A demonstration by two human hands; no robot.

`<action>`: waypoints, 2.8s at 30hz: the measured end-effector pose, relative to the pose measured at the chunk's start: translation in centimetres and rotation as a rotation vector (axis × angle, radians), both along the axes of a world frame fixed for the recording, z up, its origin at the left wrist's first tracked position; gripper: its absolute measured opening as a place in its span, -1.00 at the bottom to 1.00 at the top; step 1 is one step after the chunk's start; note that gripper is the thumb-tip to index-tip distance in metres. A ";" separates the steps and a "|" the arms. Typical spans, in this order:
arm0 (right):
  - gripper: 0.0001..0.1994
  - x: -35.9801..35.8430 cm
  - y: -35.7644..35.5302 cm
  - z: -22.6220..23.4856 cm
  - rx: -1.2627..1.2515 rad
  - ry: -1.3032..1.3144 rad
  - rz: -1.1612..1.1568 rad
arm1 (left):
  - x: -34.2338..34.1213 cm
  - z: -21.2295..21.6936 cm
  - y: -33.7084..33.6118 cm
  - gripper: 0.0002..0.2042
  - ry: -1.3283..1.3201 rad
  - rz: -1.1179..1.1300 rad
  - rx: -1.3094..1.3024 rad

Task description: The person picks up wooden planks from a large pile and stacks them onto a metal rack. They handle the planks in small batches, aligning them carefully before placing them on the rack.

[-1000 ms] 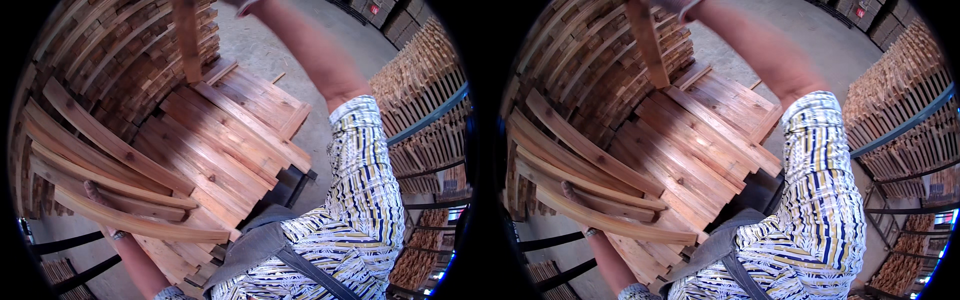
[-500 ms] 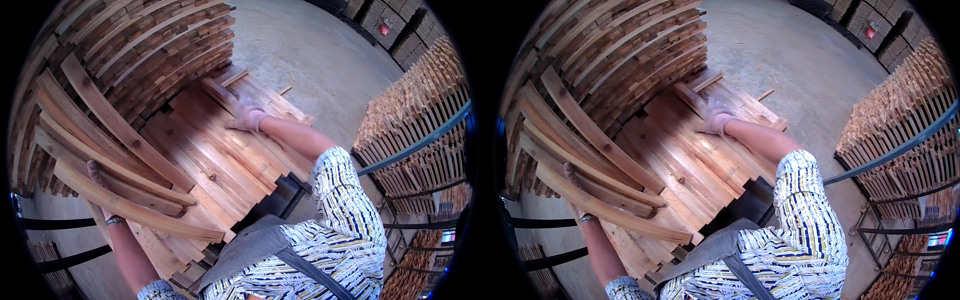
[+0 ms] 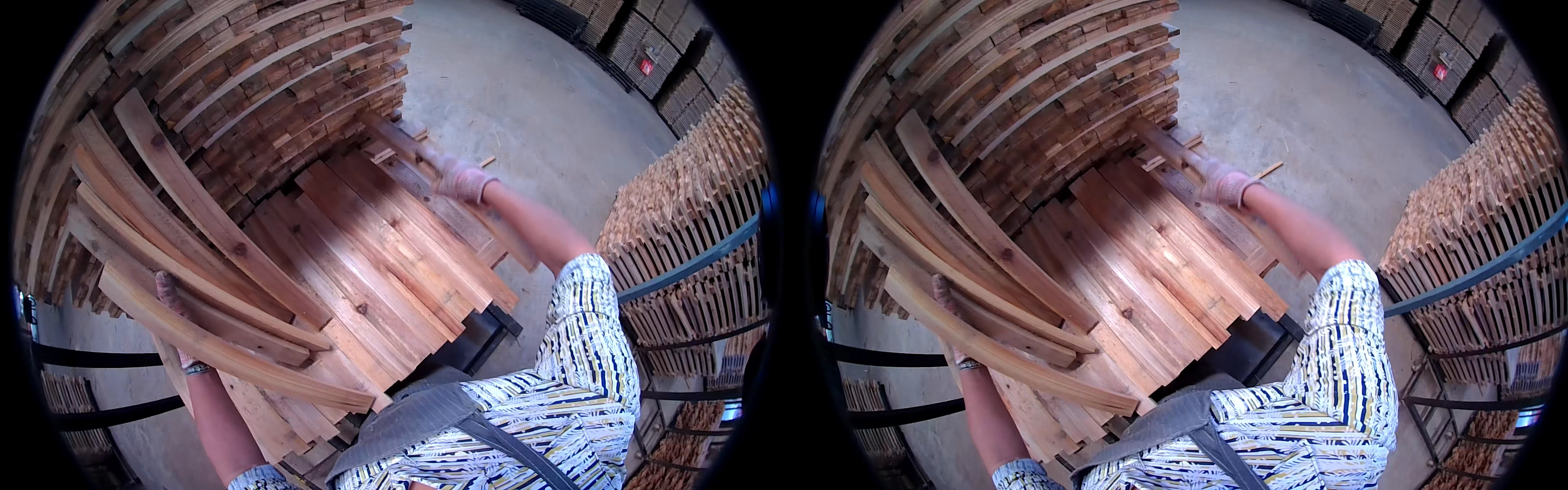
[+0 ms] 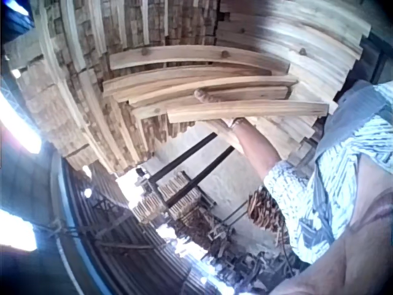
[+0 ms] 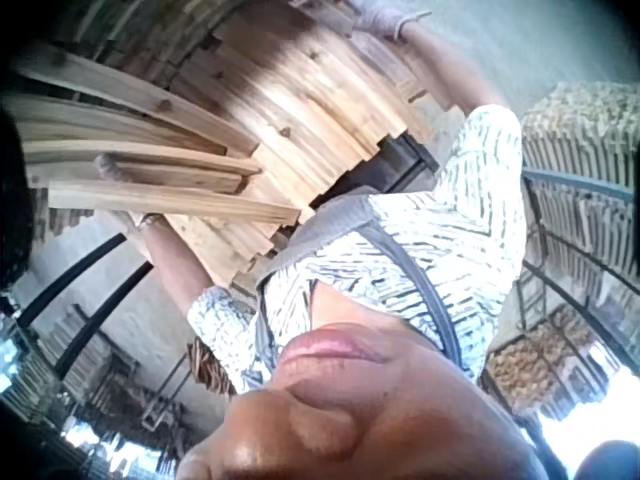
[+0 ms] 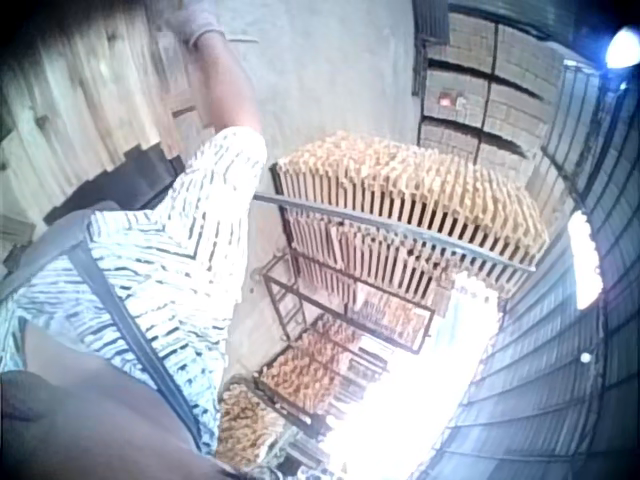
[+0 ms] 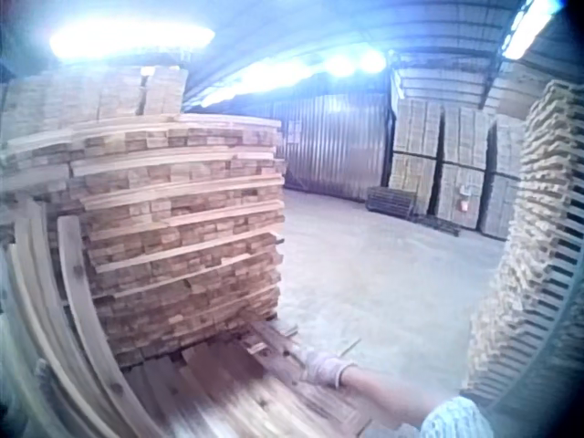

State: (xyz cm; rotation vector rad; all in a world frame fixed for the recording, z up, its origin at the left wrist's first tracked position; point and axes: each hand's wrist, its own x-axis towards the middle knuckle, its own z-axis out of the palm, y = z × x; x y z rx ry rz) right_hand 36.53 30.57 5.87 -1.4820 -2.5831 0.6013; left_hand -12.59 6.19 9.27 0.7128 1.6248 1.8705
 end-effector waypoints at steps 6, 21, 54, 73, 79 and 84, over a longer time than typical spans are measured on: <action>-0.32 -2.6 -0.4 -10.2 0.301 0.035 -0.034 | -0.4 -0.8 -0.2 -0.32 0.076 0.039 -0.014; 0.23 -33.3 -12.2 6.9 -0.551 1.032 0.282 | 3.1 6.0 -2.0 -0.39 -0.123 -0.238 0.042; -0.16 -7.7 -16.1 2.6 -0.120 -0.275 0.007 | 4.9 -2.9 -4.0 -0.39 -0.527 -0.222 -0.083; -0.58 -5.6 -10.4 1.3 -0.274 -0.166 0.000 | -0.9 -9.8 -11.2 -0.46 -0.358 -0.139 0.035; -0.23 -6.4 -15.6 1.5 -0.232 -0.116 -0.039 | -2.2 -8.9 -11.8 -0.47 -0.842 -0.043 0.126; -0.07 -5.9 -17.4 0.3 0.037 -0.222 0.067 | -0.6 -8.7 -13.2 -0.45 -0.861 0.005 0.043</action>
